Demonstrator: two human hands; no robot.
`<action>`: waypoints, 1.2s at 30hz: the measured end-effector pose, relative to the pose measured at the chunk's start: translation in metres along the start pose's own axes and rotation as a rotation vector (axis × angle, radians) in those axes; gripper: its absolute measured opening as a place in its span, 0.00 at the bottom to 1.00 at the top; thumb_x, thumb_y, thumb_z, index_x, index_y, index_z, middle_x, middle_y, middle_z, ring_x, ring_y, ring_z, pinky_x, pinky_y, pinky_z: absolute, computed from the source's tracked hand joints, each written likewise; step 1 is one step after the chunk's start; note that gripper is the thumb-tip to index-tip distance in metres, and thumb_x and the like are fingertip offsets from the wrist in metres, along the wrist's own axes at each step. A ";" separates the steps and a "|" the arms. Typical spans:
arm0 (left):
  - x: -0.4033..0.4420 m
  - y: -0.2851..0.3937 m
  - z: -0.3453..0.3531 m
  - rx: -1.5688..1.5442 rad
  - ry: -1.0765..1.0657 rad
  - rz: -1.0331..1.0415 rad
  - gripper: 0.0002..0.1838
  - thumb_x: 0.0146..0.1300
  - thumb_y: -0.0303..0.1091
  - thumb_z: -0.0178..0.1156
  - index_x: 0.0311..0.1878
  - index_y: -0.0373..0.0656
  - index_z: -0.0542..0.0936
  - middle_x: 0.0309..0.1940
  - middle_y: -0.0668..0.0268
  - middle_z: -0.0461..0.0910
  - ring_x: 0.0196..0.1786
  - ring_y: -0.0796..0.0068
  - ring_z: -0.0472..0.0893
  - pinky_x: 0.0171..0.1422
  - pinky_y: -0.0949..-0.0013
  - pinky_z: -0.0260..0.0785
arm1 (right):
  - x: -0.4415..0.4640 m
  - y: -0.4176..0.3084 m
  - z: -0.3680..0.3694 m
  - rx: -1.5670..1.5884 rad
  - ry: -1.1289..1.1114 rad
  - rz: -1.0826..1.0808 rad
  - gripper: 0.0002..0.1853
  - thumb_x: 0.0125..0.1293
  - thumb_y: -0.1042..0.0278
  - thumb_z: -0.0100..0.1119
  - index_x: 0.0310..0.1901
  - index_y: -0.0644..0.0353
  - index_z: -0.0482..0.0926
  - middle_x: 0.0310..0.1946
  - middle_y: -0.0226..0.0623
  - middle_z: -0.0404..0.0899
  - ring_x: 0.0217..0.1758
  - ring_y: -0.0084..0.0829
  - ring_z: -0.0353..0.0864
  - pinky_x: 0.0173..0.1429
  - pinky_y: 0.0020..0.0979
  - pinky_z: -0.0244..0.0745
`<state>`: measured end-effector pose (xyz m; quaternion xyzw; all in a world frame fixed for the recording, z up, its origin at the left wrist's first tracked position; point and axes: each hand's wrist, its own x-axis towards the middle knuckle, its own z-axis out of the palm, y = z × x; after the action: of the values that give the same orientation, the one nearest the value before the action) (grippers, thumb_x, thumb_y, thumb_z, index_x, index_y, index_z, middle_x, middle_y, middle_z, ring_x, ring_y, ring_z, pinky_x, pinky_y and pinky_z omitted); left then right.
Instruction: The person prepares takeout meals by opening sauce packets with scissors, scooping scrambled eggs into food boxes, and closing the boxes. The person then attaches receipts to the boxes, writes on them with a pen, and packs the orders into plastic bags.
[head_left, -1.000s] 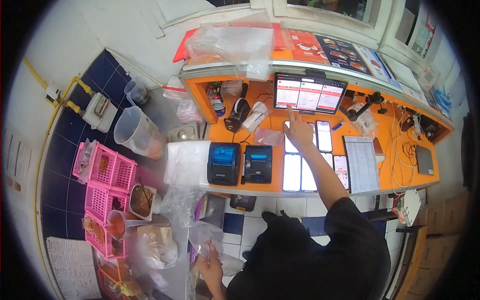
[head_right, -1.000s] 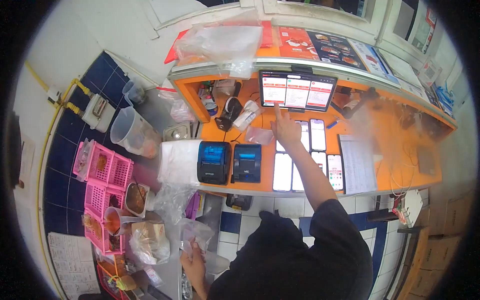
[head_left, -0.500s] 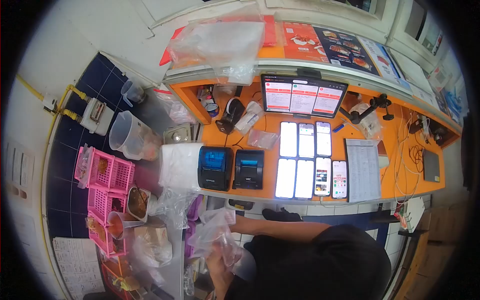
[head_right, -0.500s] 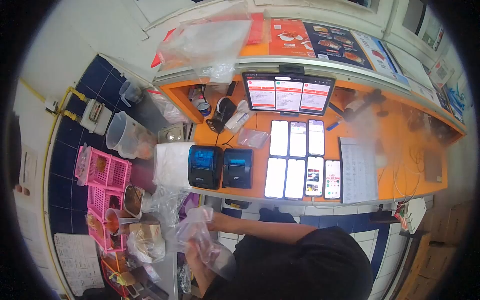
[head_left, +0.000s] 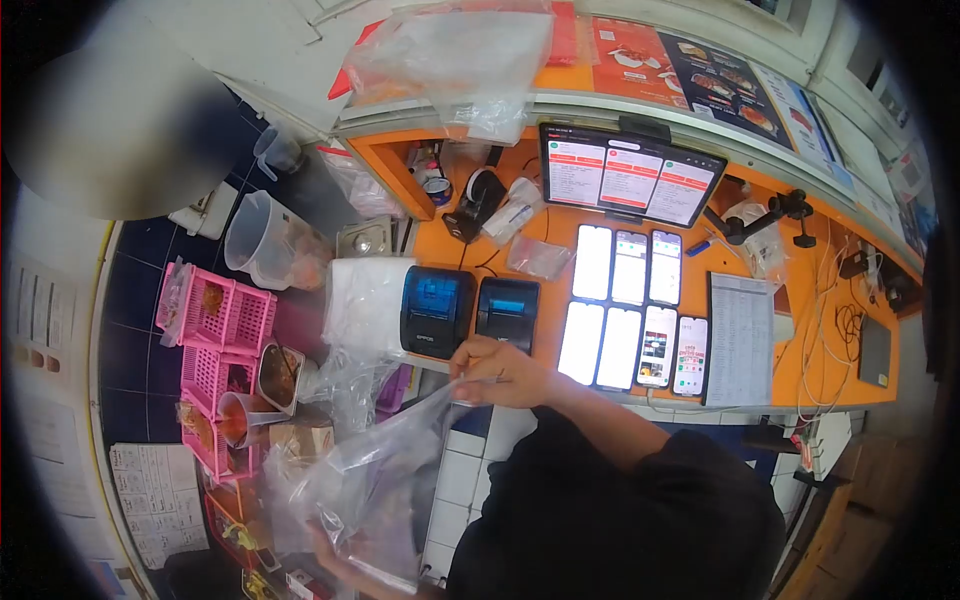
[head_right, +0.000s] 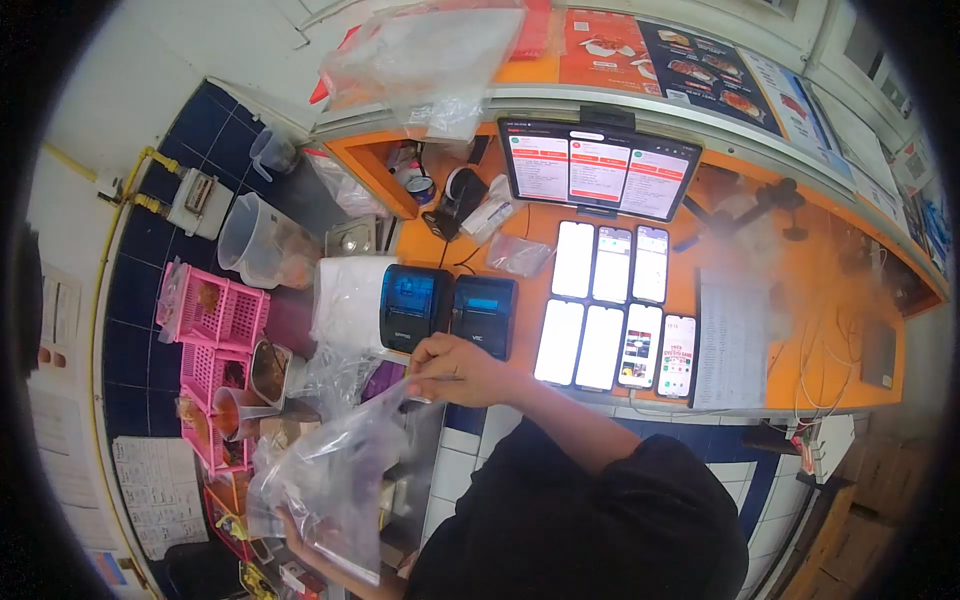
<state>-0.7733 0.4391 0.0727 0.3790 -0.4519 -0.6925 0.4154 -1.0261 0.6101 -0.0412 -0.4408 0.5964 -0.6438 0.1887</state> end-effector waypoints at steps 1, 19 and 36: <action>-0.004 0.009 -0.005 0.081 0.001 0.011 0.38 0.68 0.55 0.61 0.70 0.35 0.70 0.62 0.50 0.74 0.60 0.57 0.79 0.64 0.51 0.75 | -0.001 -0.003 -0.007 0.011 -0.053 0.071 0.12 0.72 0.60 0.65 0.39 0.61 0.88 0.58 0.38 0.76 0.64 0.33 0.72 0.66 0.35 0.67; 0.108 -0.098 -0.297 -0.424 -0.598 -0.286 0.21 0.77 0.29 0.47 0.69 0.31 0.71 0.39 0.59 0.77 0.36 0.76 0.77 0.41 0.73 0.77 | -0.064 0.058 0.144 0.991 -0.638 0.717 0.36 0.76 0.58 0.60 0.79 0.49 0.55 0.68 0.43 0.72 0.63 0.36 0.79 0.62 0.40 0.80; -0.050 -0.114 -0.153 0.823 -0.036 -0.403 0.25 0.70 0.57 0.62 0.36 0.39 0.81 0.28 0.53 0.83 0.32 0.56 0.83 0.36 0.55 0.71 | -0.079 0.082 0.275 0.921 -0.604 1.252 0.23 0.73 0.44 0.60 0.44 0.61 0.78 0.31 0.30 0.78 0.30 0.25 0.78 0.35 0.30 0.76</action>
<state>-0.6438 0.4661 -0.0736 0.5809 -0.6137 -0.5288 0.0795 -0.7889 0.4879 -0.1728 -0.0603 0.3319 -0.4536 0.8249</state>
